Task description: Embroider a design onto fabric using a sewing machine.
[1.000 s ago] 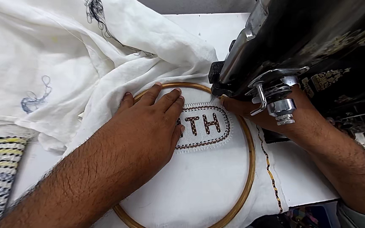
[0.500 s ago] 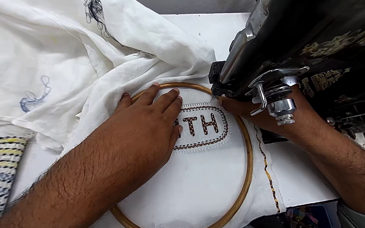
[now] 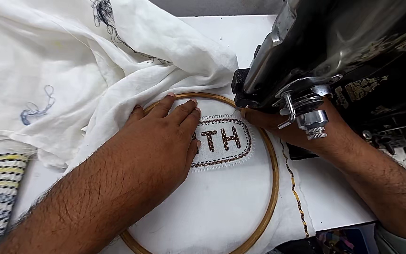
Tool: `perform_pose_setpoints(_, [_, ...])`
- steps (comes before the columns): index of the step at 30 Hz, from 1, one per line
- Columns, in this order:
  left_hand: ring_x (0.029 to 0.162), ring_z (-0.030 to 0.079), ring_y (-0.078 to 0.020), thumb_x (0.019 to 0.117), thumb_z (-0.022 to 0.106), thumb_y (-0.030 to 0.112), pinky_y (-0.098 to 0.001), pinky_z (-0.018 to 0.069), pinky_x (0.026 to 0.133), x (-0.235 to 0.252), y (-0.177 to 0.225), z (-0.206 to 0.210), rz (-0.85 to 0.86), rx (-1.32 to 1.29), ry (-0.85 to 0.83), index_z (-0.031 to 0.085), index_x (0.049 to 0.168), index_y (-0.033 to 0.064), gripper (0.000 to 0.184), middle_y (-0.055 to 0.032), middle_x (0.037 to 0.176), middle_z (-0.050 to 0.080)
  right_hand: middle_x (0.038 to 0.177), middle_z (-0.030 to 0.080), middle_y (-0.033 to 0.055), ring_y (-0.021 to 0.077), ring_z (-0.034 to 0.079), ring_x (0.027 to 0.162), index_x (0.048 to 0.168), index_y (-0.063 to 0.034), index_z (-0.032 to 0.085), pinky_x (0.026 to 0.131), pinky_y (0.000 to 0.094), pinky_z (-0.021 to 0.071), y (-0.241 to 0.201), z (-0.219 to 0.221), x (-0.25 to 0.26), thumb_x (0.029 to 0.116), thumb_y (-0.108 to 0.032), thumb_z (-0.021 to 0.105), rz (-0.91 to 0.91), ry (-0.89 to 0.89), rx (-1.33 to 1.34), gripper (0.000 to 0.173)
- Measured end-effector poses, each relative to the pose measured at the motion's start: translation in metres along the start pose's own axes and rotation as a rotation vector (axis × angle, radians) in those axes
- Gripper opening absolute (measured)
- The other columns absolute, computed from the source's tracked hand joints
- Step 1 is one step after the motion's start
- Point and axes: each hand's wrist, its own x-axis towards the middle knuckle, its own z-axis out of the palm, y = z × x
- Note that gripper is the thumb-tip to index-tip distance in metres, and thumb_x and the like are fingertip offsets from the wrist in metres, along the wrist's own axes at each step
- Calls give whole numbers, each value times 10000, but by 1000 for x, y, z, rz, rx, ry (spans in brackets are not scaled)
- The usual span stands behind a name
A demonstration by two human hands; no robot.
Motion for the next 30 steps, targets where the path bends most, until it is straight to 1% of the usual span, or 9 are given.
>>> perform_pose_setpoints(4, [1495, 371, -395, 1044, 315, 446, -713, 364, 1092, 1, 0, 1, -14, -6, 9, 513, 1515, 115, 609, -73, 1613, 436, 890, 710, -1, 107, 688, 884, 957, -174, 740, 763, 358, 559, 0, 1, 0, 867, -391, 776, 22, 25, 43, 237])
perform_pose_setpoints(5, [1496, 369, -396, 1043, 312, 446, -715, 361, 1093, 2, -1, 1, -15, -6, 11, 510, 1517, 115, 611, -70, 1613, 436, 887, 711, 0, 108, 689, 884, 953, -171, 740, 767, 363, 563, 0, 1, 1, 868, -381, 779, 30, 21, 53, 230])
perform_pose_setpoints(8, [1508, 356, -381, 1052, 293, 449, -700, 356, 1114, 2, -1, 1, -21, -3, -1, 496, 1529, 119, 615, -57, 1626, 419, 898, 708, 10, 116, 686, 897, 971, -158, 731, 787, 377, 564, 0, -1, 2, 869, -367, 796, 73, -6, 79, 242])
perform_pose_setpoints(11, [1505, 358, -386, 1052, 299, 444, -697, 362, 1110, 1, -1, 0, -15, -3, -6, 506, 1520, 110, 612, -64, 1622, 424, 882, 703, -9, 95, 679, 867, 962, -165, 724, 764, 351, 557, 0, -3, 2, 862, -372, 795, 79, -13, 110, 241])
perform_pose_setpoints(15, [1496, 371, -388, 1037, 323, 442, -674, 380, 1109, 0, -1, -1, -16, -7, -10, 517, 1511, 117, 606, -73, 1614, 433, 917, 713, -18, 76, 685, 906, 1003, -180, 729, 795, 329, 568, -1, -4, 1, 878, -382, 788, 60, -29, 97, 245])
perform_pose_setpoints(19, [1489, 383, -393, 1036, 340, 434, -671, 396, 1093, -1, -1, -2, -17, -10, -8, 522, 1509, 109, 601, -78, 1606, 445, 861, 683, -19, 31, 643, 842, 940, -128, 709, 758, 240, 517, -3, -5, -4, 866, -217, 756, -19, 42, 131, 125])
perform_pose_setpoints(24, [1494, 374, -391, 1042, 328, 429, -662, 391, 1099, -1, -1, -2, -23, -6, -10, 517, 1511, 101, 602, -79, 1611, 438, 817, 668, -73, -68, 615, 798, 915, -141, 700, 723, 131, 488, -4, -5, -3, 855, -189, 745, -59, 85, 190, 89])
perform_pose_setpoints(28, [1493, 372, -399, 1050, 332, 441, -683, 385, 1097, 0, -1, -2, -31, -14, -11, 515, 1512, 104, 600, -79, 1609, 440, 826, 670, -61, -55, 616, 806, 913, -131, 700, 730, 144, 488, -3, -3, -2, 862, -174, 737, -65, 93, 174, 76])
perform_pose_setpoints(30, [1497, 370, -388, 1055, 332, 434, -667, 380, 1111, 0, -1, -3, -31, -21, -11, 519, 1510, 108, 590, -73, 1609, 441, 817, 668, -41, -27, 619, 794, 900, -124, 701, 721, 176, 487, -3, -2, -1, 855, -162, 737, -59, 92, 150, 70])
